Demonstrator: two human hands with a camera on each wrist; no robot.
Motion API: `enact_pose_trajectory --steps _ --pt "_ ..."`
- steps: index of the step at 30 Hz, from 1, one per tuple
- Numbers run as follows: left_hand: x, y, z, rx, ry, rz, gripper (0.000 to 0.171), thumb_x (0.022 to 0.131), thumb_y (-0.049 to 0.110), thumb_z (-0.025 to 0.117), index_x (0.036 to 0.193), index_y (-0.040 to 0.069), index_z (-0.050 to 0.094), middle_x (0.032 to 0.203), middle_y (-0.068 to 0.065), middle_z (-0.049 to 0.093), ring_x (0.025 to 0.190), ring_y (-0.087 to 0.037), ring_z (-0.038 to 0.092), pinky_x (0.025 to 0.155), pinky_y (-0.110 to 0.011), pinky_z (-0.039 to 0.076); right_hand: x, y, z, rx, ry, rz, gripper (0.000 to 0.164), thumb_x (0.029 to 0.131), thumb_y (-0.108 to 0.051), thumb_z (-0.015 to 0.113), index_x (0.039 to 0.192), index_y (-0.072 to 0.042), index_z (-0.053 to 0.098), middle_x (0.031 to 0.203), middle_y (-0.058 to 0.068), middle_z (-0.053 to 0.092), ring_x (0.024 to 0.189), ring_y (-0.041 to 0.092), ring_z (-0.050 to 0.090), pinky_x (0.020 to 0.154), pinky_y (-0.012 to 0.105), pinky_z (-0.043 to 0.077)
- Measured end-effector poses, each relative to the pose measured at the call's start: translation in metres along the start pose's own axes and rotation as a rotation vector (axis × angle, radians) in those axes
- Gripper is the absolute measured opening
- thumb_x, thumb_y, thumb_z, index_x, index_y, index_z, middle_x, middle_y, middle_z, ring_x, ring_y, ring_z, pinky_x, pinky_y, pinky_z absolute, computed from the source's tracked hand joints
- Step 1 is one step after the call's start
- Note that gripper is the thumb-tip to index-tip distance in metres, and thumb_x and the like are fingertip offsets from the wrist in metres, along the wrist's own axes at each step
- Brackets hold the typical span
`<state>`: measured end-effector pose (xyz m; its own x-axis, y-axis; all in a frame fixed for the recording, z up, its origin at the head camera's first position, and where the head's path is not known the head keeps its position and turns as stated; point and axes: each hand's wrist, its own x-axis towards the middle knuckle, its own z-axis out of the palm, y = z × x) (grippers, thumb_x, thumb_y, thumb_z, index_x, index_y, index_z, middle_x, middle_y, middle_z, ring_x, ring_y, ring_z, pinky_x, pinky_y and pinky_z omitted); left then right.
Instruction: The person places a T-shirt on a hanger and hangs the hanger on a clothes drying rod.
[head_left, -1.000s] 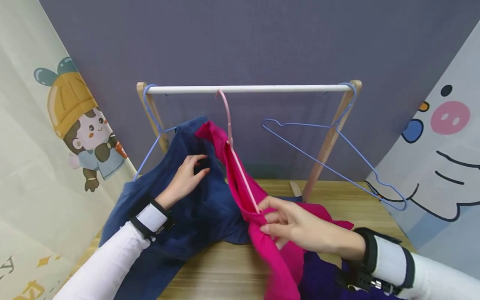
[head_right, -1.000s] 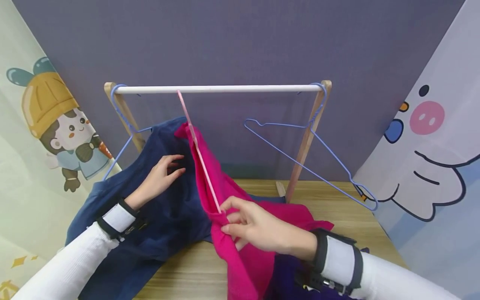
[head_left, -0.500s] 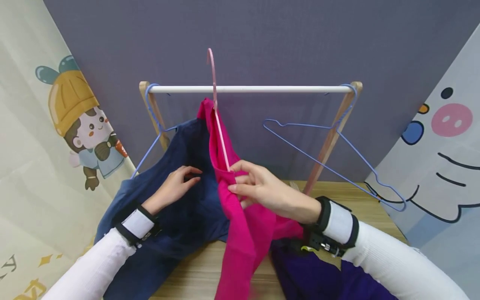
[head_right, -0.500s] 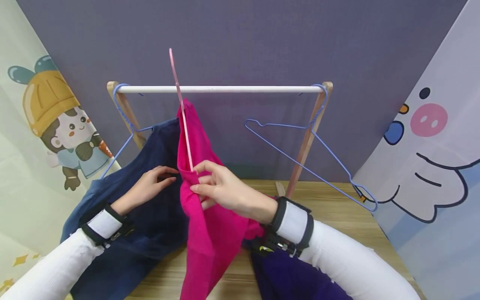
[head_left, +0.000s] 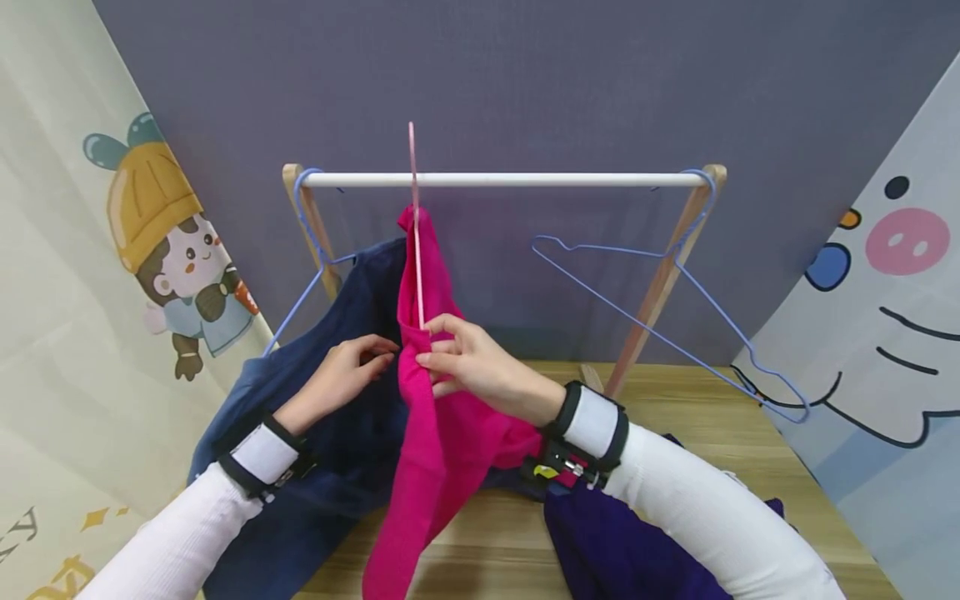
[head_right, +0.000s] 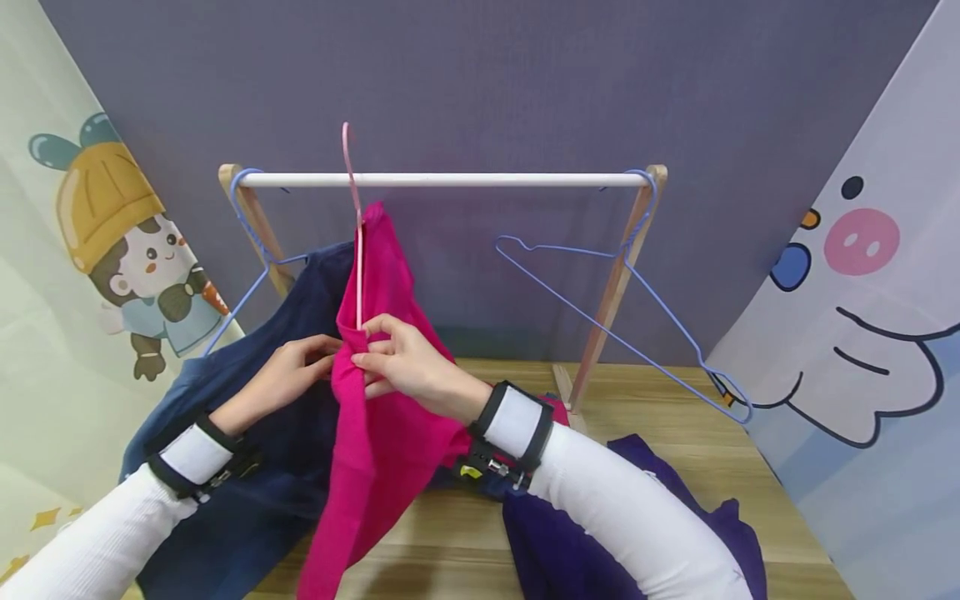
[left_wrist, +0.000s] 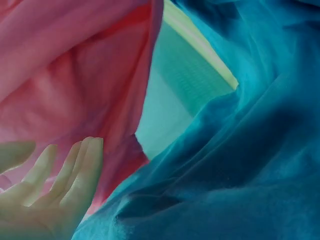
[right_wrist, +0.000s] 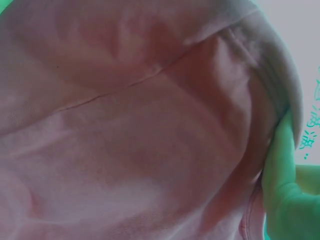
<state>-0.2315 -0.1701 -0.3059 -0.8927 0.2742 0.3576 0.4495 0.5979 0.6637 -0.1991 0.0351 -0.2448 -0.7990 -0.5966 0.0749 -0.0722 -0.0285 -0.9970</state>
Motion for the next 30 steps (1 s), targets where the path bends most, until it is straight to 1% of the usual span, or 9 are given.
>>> enact_pose_trajectory --steps 9,13,16,18,20,22,24,26,30 --pt "-0.001 0.002 -0.005 -0.086 0.017 -0.035 0.02 0.085 -0.004 0.047 0.101 -0.011 0.057 0.089 -0.024 0.062 0.072 -0.033 0.061 0.059 -0.027 0.05 0.004 0.018 0.006 0.039 0.007 0.022 0.024 0.087 0.005 0.046 0.109 0.003 0.036 0.072 0.0 0.057 0.058 0.008 0.057 0.058 0.026 0.051" --pt "-0.002 0.006 -0.009 -0.094 0.048 -0.043 0.02 0.087 -0.002 0.047 0.102 -0.01 0.057 0.09 -0.025 0.062 0.072 -0.032 0.062 0.06 -0.028 0.051 0.005 0.029 0.009 0.069 0.001 0.037 0.024 0.087 0.006 0.045 0.109 0.004 0.036 0.074 0.001 0.058 0.058 0.009 0.058 0.061 0.031 0.052" --pt "-0.002 0.011 -0.012 -0.1 0.081 -0.048 0.021 0.088 0.0 0.047 0.103 -0.009 0.057 0.089 -0.024 0.062 0.07 -0.027 0.062 0.06 -0.026 0.05 0.006 0.035 0.012 0.089 -0.008 0.043 0.025 0.087 0.006 0.046 0.11 0.004 0.035 0.075 0.003 0.058 0.058 0.011 0.059 0.063 0.036 0.052" --pt "-0.001 0.016 -0.014 -0.112 0.123 -0.042 0.02 0.088 0.0 0.047 0.102 -0.009 0.058 0.086 -0.023 0.062 0.068 -0.023 0.062 0.06 -0.024 0.05 0.007 0.037 0.014 0.089 -0.013 0.046 0.027 0.087 0.006 0.047 0.112 0.005 0.035 0.075 0.003 0.057 0.058 0.012 0.058 0.064 0.037 0.051" --pt "-0.001 0.023 -0.015 -0.139 0.192 -0.026 0.02 0.087 -0.001 0.047 0.102 -0.008 0.058 0.081 -0.022 0.062 0.064 -0.017 0.061 0.058 -0.022 0.049 0.006 0.038 0.015 0.088 -0.013 0.051 0.029 0.087 0.005 0.049 0.113 0.006 0.037 0.077 0.006 0.058 0.058 0.013 0.059 0.065 0.039 0.051" --pt "0.001 0.03 -0.017 -0.179 0.262 0.0 0.02 0.086 -0.003 0.047 0.102 -0.008 0.057 0.077 -0.022 0.061 0.059 -0.013 0.059 0.056 -0.02 0.048 0.005 0.038 0.015 0.079 -0.016 0.055 0.031 0.086 0.005 0.05 0.115 0.008 0.038 0.082 0.013 0.06 0.059 0.014 0.059 0.066 0.039 0.051" --pt "0.002 0.039 -0.019 -0.238 0.313 0.033 0.021 0.085 -0.005 0.046 0.105 -0.008 0.055 0.075 -0.023 0.06 0.057 -0.01 0.058 0.055 -0.019 0.047 0.003 0.037 0.013 0.06 -0.031 0.058 0.033 0.086 0.004 0.05 0.117 0.011 0.039 0.091 0.021 0.06 0.063 0.018 0.061 0.067 0.04 0.051" --pt "0.003 0.048 -0.021 -0.277 0.33 0.06 0.022 0.085 -0.005 0.046 0.106 -0.008 0.054 0.074 -0.023 0.059 0.056 -0.008 0.057 0.055 -0.018 0.047 0.001 0.036 0.011 0.035 -0.05 0.059 0.035 0.086 0.004 0.05 0.118 0.012 0.04 0.099 0.026 0.058 0.068 0.022 0.063 0.068 0.04 0.05" --pt "0.006 0.067 -0.025 -0.311 0.286 0.096 0.022 0.086 -0.005 0.045 0.106 -0.007 0.054 0.074 -0.019 0.059 0.058 -0.009 0.057 0.058 -0.02 0.047 -0.006 0.033 0.002 -0.023 -0.093 0.051 0.037 0.087 0.002 0.051 0.121 0.012 0.041 0.104 0.028 0.056 0.077 0.028 0.064 0.069 0.039 0.05"
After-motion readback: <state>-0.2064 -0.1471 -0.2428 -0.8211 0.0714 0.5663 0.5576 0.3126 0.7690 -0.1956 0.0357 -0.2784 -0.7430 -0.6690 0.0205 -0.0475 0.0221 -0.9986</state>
